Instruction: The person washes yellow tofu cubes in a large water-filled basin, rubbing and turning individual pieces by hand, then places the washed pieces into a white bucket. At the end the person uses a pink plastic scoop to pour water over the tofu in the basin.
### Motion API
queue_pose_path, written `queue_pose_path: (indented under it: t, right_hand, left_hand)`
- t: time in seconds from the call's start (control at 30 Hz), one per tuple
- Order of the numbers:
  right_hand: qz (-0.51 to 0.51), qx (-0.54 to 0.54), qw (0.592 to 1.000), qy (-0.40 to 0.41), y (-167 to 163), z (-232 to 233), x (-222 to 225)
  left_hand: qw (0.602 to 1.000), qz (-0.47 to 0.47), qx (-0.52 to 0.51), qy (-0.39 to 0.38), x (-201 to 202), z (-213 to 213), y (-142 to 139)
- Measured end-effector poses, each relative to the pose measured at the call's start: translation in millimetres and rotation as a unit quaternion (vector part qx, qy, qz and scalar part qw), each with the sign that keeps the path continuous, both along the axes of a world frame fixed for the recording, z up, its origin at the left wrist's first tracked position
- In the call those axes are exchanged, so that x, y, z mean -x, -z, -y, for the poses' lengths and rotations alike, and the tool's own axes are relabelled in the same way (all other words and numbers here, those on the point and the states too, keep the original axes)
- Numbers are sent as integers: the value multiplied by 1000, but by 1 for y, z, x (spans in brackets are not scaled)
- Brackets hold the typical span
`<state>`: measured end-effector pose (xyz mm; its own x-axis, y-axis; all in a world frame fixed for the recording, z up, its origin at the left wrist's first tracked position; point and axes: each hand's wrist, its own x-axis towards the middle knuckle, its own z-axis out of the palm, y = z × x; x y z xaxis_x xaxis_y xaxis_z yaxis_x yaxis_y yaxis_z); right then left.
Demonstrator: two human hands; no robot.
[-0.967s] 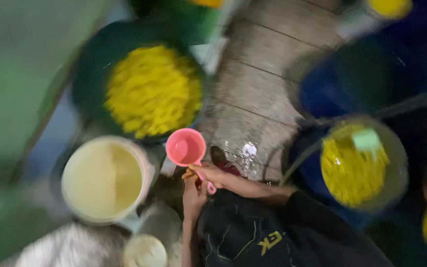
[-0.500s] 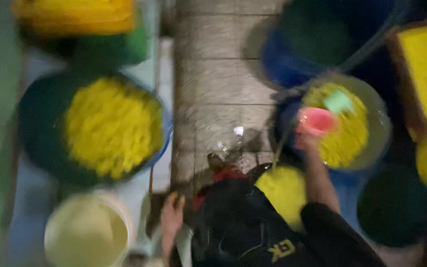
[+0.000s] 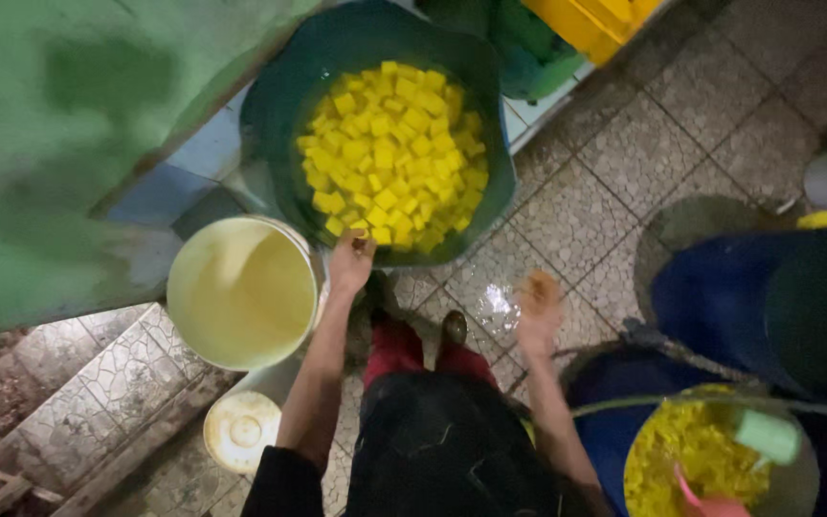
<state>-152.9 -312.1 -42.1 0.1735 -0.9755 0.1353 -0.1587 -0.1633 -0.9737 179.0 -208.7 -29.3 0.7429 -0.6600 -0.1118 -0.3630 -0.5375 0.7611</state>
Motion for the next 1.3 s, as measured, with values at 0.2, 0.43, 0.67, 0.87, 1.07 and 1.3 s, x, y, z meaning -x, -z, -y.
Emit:
queue_pose_path:
  t: [0.2, 0.43, 0.67, 0.87, 1.07, 1.3]
  right_hand:
    - [-271, -88, 944, -168, -26, 35, -269]
    - [-416, 66, 873, -246, 44, 81, -409]
    - [-511, -18, 828, -231, 100, 76, -422]
    - [-414, 38, 882, -222, 115, 88, -400]
    - [-395, -189, 852, -287, 106, 115, -389]
    - [-455, 317, 782, -286, 144, 205, -457]
  left_hand:
    - [968, -176, -127, -127, -85, 75, 30]
    - [891, -348, -81, -279, -145, 128, 91]
    - [789, -494, 61, -360, -153, 128, 140]
    - [713, -560, 135, -400, -159, 133, 154]
    - [601, -649, 210, -417, -159, 146, 164]
    - [518, -695, 260, -425, -166, 156, 169]
